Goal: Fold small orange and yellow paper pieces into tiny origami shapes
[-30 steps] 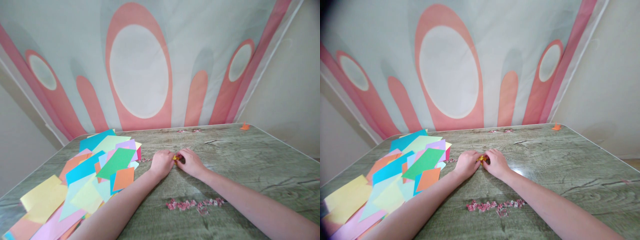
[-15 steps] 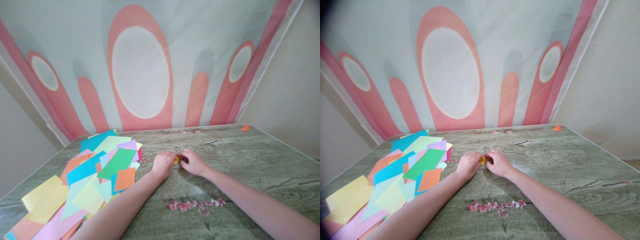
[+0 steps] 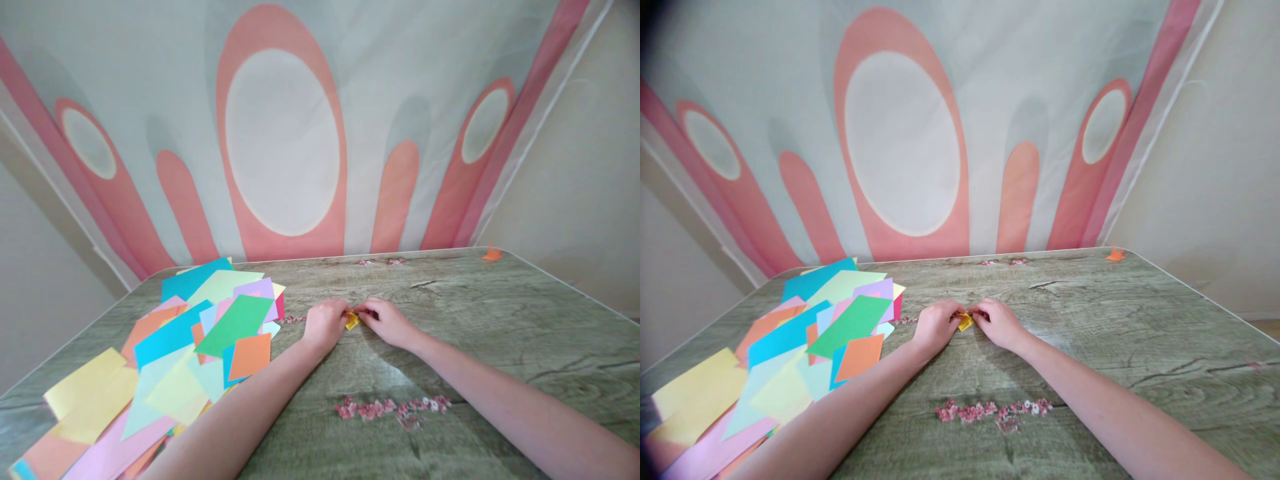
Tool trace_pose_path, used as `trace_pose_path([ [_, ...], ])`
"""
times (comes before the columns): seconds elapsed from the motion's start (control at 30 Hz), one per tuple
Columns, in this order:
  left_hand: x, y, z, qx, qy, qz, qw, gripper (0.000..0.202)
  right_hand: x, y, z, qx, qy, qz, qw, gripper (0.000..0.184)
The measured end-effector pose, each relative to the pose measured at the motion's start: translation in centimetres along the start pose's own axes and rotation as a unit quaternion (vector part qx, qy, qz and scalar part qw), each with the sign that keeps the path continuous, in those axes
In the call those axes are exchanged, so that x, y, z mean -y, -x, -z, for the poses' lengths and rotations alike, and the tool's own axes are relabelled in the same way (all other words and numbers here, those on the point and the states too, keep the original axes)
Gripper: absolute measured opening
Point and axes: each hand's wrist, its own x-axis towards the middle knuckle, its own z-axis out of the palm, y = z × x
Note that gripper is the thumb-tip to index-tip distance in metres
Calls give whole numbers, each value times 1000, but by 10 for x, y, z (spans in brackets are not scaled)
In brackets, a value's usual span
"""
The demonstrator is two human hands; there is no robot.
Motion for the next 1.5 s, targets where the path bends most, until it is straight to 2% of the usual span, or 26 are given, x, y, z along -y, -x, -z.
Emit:
trace_pose_path([
  [0.47,-1,3,2,16,-47,-20,999,14,-3,-1,1,16,-23,5,1000,23],
  [0.7,0,3,0,7,-14,-14,1000,12,-4,-1,4,34,-39,18,998,22],
  [0.97,3,2,-2,-3,19,3,1000,12,-5,-1,2,36,-35,3,999,21],
  [1.5,-1,1,0,5,10,22,1000,14,-6,-2,0,37,-38,-8,999,22],
])
